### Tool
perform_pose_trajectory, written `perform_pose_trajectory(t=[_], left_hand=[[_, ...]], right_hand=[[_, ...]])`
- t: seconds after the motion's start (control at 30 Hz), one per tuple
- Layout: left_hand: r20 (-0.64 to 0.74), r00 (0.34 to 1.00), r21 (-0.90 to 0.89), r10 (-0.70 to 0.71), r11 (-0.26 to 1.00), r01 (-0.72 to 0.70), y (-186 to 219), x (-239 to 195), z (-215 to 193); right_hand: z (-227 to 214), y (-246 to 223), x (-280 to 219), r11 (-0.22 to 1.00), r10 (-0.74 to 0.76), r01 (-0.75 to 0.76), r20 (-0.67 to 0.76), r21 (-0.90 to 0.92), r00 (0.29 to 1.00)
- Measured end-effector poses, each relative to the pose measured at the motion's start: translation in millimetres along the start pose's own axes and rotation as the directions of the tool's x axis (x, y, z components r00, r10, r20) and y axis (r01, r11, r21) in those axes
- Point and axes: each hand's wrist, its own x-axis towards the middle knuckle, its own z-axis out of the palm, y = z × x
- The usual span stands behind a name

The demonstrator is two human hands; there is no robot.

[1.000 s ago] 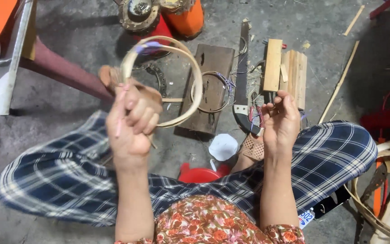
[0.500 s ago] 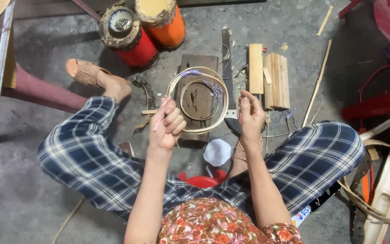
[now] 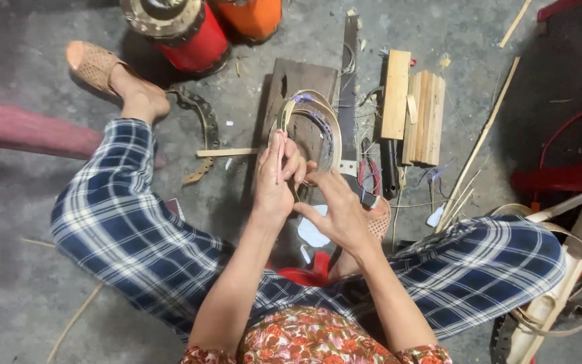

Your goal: The person sits on the floor and weaves a thin purple ribbon around a circular bamboo frame. They tie the ribbon to secure it, then continue wrapping it around the frame multiple times, adjusting the tension and position as needed.

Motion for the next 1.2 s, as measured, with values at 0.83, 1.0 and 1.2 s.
perform_pose_trajectory(t=[0.83,1.0,1.2], left_hand=[[-0.083,0.932,0.295,-0.352,0.885,0.360,-41.5,-19.3,-45.0],[-0.126,0.966,0.268,-0.226,0.930,0.252,-29.8,-25.6,-21.8],[-0.167,0.968,0.151,-0.189,0.965,0.215,-54.0,-20.8,-49.3]], right_hand=[[26.9,37.8,17.9,0.869,0.376,-0.334,-0.049,0.364,0.925],[24.9,21.8,24.9,0.868,0.368,-0.335,-0.022,0.367,0.929],[38.8,13.3,24.5,0.969,0.211,-0.199,-0.068,0.147,0.975]])
